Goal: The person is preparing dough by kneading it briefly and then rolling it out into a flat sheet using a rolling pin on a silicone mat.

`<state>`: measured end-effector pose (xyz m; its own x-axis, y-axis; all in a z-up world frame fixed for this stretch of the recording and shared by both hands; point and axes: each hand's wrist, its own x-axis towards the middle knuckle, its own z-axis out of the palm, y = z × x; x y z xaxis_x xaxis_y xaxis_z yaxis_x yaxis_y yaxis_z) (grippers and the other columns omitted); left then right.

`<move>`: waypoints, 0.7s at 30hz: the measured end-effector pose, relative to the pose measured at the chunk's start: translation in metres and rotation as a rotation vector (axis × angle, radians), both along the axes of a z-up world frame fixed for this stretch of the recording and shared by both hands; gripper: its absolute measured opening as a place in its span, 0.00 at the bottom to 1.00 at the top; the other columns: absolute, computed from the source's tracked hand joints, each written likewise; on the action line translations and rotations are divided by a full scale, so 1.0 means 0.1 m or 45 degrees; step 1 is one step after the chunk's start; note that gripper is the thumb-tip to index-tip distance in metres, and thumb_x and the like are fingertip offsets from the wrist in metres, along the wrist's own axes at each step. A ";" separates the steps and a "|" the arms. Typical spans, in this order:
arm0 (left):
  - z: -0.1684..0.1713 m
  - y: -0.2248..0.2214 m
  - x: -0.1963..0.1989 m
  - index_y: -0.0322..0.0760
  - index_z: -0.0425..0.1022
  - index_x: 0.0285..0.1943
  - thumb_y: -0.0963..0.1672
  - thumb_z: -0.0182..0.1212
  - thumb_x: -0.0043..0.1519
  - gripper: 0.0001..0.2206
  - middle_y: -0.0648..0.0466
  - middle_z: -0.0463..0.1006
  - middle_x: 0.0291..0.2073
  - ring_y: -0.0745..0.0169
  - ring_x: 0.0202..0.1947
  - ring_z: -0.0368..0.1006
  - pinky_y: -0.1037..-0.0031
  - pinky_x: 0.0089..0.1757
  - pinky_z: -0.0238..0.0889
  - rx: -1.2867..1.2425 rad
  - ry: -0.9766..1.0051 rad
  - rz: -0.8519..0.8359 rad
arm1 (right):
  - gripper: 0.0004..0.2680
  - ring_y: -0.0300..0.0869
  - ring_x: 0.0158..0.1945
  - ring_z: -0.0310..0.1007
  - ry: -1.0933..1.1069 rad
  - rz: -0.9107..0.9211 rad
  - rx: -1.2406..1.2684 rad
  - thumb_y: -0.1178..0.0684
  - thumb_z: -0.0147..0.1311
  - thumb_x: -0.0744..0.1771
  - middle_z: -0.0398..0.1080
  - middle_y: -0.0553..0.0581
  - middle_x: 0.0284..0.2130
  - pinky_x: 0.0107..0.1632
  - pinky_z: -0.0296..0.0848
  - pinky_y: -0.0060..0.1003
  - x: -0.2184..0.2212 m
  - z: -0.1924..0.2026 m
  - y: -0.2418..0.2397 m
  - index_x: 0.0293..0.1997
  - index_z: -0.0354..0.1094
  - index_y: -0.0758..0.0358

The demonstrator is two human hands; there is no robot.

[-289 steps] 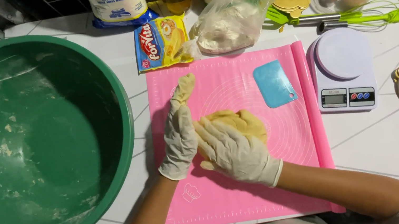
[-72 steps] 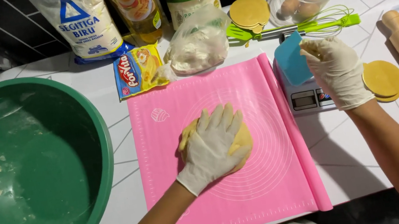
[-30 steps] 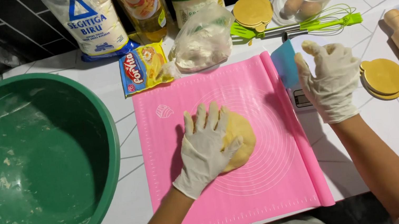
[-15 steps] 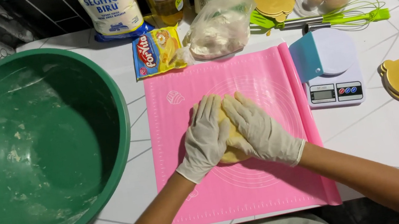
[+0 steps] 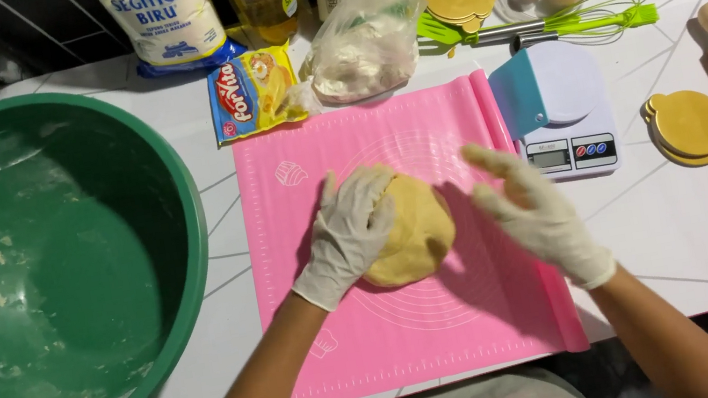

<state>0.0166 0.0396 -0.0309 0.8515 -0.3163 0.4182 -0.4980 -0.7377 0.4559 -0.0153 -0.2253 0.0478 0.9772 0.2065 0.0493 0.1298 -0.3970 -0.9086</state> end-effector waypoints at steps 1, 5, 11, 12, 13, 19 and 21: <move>0.09 0.01 0.01 0.51 0.73 0.66 0.51 0.50 0.69 0.18 0.55 0.74 0.63 0.50 0.69 0.65 0.41 0.67 0.41 0.105 -0.082 0.031 | 0.16 0.45 0.66 0.66 -0.107 -0.240 -0.154 0.48 0.55 0.69 0.73 0.55 0.56 0.69 0.60 0.46 0.05 0.04 -0.24 0.65 0.70 0.53; 0.51 -0.16 -0.20 0.40 0.60 0.77 0.57 0.33 0.69 0.32 0.47 0.61 0.75 0.46 0.77 0.51 0.44 0.70 0.27 0.460 -0.103 -0.177 | 0.09 0.38 0.50 0.70 -0.185 -0.699 -0.294 0.50 0.51 0.76 0.74 0.53 0.46 0.56 0.65 0.34 0.07 -0.09 -1.44 0.55 0.74 0.64; 0.58 -0.10 -0.20 0.40 0.66 0.71 0.55 0.36 0.70 0.27 0.48 0.63 0.73 0.39 0.72 0.54 0.44 0.66 0.40 0.432 -0.034 -0.338 | 0.13 0.64 0.58 0.70 -0.483 -0.869 -0.688 0.55 0.57 0.81 0.70 0.79 0.58 0.56 0.66 0.54 -0.05 -0.84 -3.32 0.70 0.66 0.81; 0.73 -0.06 -0.24 0.38 0.66 0.72 0.51 0.38 0.72 0.23 0.46 0.67 0.71 0.40 0.73 0.58 0.48 0.68 0.42 0.105 0.000 -0.309 | 0.14 0.63 0.58 0.69 -0.416 -0.890 -0.663 0.53 0.57 0.81 0.70 0.78 0.58 0.57 0.65 0.54 -0.03 -0.90 -3.38 0.69 0.66 0.80; 0.87 -0.03 -0.29 0.36 0.66 0.72 0.46 0.39 0.74 0.20 0.44 0.71 0.68 0.41 0.73 0.61 0.52 0.70 0.45 -0.223 0.030 -0.276 | 0.15 0.63 0.59 0.69 -0.348 -0.910 -0.639 0.51 0.57 0.81 0.69 0.78 0.58 0.58 0.65 0.54 0.00 -0.96 -3.43 0.69 0.67 0.79; 0.85 0.19 -0.25 0.33 0.62 0.74 0.45 0.39 0.72 0.22 0.42 0.67 0.71 0.35 0.74 0.57 0.52 0.71 0.46 -0.182 0.025 -0.183 | 0.19 0.62 0.61 0.65 0.061 -1.042 -0.502 0.41 0.56 0.79 0.67 0.77 0.58 0.61 0.61 0.55 -0.18 -1.13 -3.59 0.67 0.67 0.74; 0.51 0.09 -0.25 0.38 0.51 0.78 0.47 0.35 0.73 0.24 0.50 0.54 0.76 0.46 0.78 0.44 0.59 0.72 0.34 0.134 0.063 -0.206 | 0.21 0.62 0.62 0.64 0.179 -1.077 -0.461 0.38 0.56 0.78 0.67 0.77 0.58 0.62 0.60 0.55 -0.21 -1.24 -3.65 0.66 0.67 0.73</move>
<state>-0.0084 0.0487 0.0203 0.8046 -0.4905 0.3347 -0.5929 -0.6946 0.4074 -0.0358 -0.5904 -0.0761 0.8020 -0.5973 -0.0090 -0.4337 -0.5719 -0.6962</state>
